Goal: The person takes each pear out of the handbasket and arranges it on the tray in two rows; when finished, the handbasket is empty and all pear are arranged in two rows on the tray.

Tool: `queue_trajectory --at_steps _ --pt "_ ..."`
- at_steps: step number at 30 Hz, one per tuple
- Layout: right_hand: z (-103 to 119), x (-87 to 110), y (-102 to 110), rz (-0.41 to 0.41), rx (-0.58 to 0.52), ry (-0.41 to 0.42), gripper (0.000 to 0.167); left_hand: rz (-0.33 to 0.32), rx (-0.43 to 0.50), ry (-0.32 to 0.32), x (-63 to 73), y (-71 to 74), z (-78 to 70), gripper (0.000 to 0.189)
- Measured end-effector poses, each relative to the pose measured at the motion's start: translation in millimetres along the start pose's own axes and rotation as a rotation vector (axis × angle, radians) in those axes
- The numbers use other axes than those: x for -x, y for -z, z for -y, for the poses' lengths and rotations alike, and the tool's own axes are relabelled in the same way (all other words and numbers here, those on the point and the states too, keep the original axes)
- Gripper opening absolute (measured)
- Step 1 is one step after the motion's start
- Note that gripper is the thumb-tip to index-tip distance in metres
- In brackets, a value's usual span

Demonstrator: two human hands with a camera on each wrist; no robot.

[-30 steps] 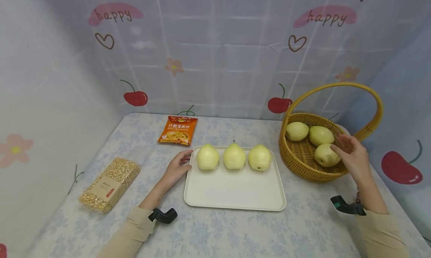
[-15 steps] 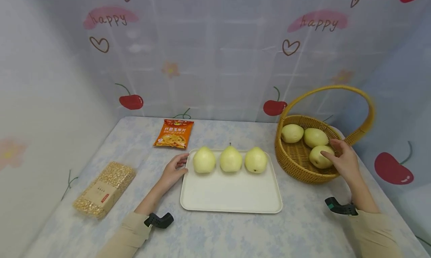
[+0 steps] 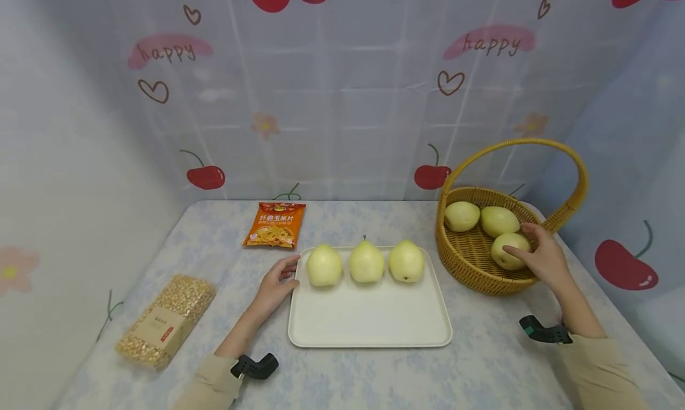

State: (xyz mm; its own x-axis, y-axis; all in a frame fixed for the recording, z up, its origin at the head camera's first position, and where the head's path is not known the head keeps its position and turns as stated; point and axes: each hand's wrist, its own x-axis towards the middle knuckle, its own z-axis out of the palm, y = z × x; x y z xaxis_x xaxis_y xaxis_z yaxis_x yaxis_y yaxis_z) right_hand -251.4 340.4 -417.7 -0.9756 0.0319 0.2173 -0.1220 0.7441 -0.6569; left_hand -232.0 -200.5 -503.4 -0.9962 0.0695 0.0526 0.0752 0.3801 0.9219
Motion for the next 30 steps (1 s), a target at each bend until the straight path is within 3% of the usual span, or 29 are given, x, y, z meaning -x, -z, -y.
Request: queue_trajectory --at_steps 5,13,19,27,30 --pt "-2 -1.2 0 0.0 0.019 0.026 0.076 0.0 -0.008 -0.026 -2.4 0.4 -1.2 0.054" --pt "-6 -2.9 0 0.049 0.049 0.026 0.085 0.017 0.021 0.015 -0.4 -0.3 -1.3 0.053" --pt "-9 -4.8 -2 0.069 0.084 0.075 0.084 0.017 0.016 -0.009 -0.2 0.8 -0.8 0.053" --pt "-8 -4.5 -4 0.066 0.117 0.087 0.082 0.054 0.021 0.008 9.2 5.0 -29.7 0.053" --pt "-8 -4.8 -5 0.059 0.15 0.095 0.081 0.064 0.019 0.005 11.1 6.3 -33.2 0.053"
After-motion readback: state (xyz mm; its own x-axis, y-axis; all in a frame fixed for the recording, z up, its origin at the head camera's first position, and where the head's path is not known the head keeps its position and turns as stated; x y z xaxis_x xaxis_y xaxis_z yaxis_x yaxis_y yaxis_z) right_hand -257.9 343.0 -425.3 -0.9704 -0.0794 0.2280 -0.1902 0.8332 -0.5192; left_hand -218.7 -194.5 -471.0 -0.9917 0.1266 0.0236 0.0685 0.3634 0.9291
